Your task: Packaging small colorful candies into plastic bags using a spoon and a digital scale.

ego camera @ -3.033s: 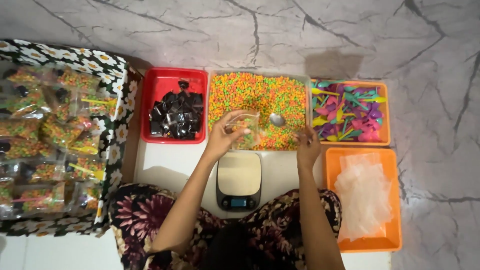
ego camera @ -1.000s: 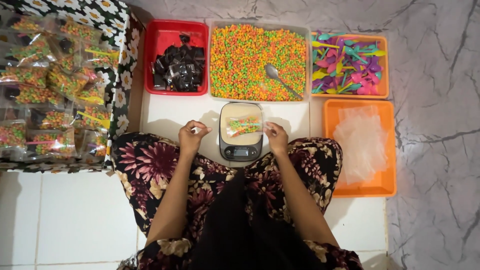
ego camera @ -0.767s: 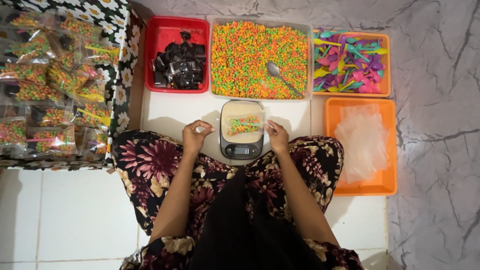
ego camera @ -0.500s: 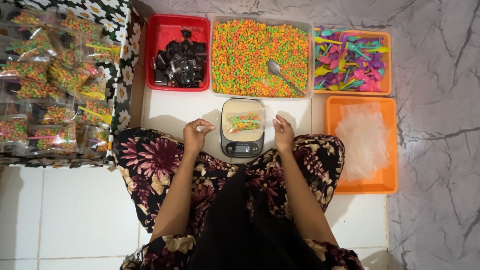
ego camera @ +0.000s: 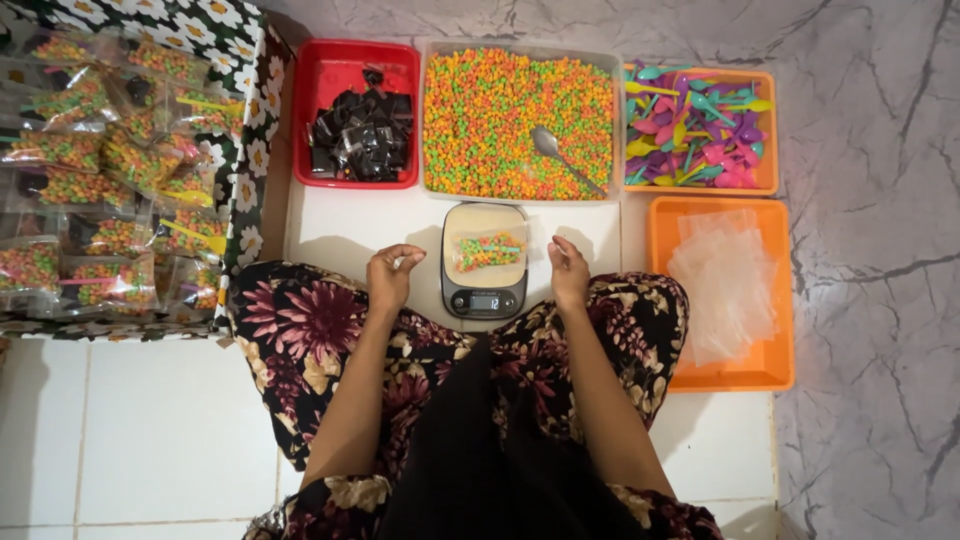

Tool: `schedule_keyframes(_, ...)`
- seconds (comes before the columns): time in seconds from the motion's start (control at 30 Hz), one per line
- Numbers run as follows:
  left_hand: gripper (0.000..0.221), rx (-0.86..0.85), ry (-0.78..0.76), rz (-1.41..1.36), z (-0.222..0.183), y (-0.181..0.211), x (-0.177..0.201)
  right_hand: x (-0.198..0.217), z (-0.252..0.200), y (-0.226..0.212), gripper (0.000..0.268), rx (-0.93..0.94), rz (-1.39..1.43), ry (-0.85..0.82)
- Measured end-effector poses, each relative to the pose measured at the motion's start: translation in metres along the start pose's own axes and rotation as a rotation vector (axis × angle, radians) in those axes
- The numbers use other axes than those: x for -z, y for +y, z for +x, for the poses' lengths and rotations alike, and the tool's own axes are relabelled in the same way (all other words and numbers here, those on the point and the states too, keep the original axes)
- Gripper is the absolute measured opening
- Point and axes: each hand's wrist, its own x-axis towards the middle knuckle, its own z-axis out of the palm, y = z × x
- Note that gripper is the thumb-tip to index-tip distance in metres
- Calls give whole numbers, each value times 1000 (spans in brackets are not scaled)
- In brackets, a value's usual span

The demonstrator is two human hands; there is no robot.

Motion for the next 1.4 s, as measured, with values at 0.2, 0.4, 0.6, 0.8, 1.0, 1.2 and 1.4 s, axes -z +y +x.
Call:
schedule_keyframes(0.2, 11, 43, 65, 39, 3, -5, 2, -9, 17, 38, 42, -26, -97, -124)
schedule_keyframes(0.4, 14, 94, 146, 17, 8, -11, -1, -29, 61, 123, 40, 81, -161, -260)
schedule_keyframes(0.6, 13, 159, 222, -122, 13, -11, -8, 2, 7, 12, 20, 118, 231, -250)
schedule_keyframes(0.8, 12, 189, 224, -208, 37, -4, -4, 6, -27, -119, 10, 372, 159, -128)
schedule_keyframes(1.0, 14, 244, 413, -186, 99, -18, 27, -15, -28, -185, 9, 482, 115, -100)
schedule_keyframes(1.2, 19, 138, 468, 210, 166, -35, 50, -41, -27, -230, 8, 549, 111, -114)
schedule_keyframes(1.4, 22, 19, 347, 625, 210, -20, 54, -70, -22, -267, 7, 654, -30, -153)
